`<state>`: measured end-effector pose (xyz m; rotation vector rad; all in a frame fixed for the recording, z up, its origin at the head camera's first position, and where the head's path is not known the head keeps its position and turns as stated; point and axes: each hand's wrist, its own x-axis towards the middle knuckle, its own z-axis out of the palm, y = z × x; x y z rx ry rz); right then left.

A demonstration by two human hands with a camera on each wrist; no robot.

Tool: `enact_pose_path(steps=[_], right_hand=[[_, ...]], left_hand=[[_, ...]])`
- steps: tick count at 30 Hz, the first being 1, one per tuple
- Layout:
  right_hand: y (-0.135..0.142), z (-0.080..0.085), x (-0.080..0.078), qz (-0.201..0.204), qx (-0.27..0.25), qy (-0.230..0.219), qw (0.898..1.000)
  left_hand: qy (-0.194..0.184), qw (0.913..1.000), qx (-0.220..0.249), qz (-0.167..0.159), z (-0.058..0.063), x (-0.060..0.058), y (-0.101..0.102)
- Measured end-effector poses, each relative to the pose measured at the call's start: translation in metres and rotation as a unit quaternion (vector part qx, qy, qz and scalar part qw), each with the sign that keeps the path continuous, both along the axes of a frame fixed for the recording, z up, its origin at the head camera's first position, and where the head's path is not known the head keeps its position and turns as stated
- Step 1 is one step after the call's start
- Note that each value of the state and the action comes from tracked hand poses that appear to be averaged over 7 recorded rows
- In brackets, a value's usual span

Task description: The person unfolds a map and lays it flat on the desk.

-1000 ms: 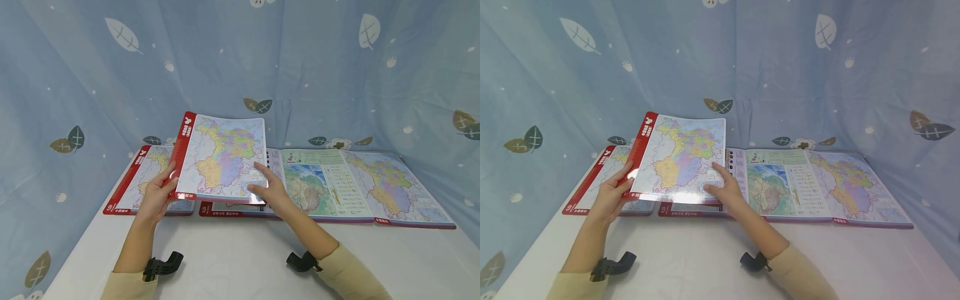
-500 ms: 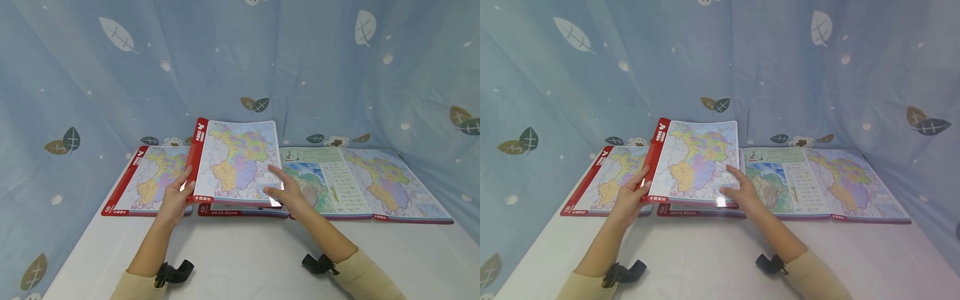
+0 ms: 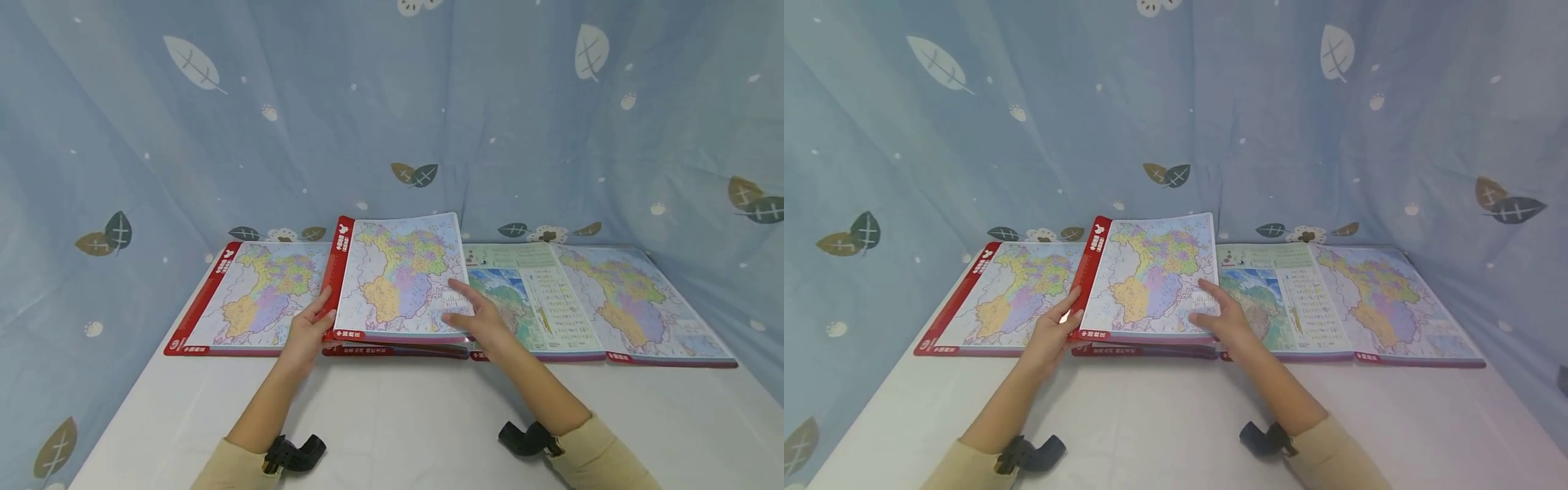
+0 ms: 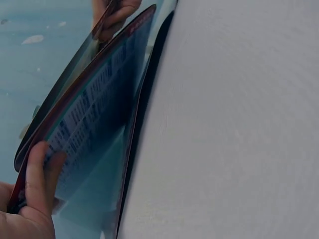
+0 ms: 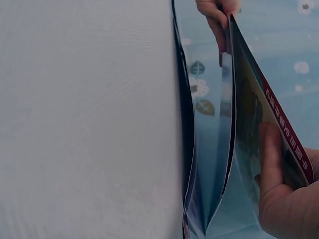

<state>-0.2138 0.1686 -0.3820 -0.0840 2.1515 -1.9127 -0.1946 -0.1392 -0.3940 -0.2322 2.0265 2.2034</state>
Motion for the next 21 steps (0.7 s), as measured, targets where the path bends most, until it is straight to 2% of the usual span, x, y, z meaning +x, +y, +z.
enact_pose_path(steps=[9,21], right_hand=[[0.008,-0.002,-0.004,0.010,-0.003,0.011,1.000],[0.013,0.009,-0.002,-0.006,0.012,0.004,1.000]], left_hand=[[-0.002,1.0000,-0.003,-0.003,-0.015,0.000,0.008],[-0.018,0.9998,0.006,0.000,-0.025,0.002,0.009]])
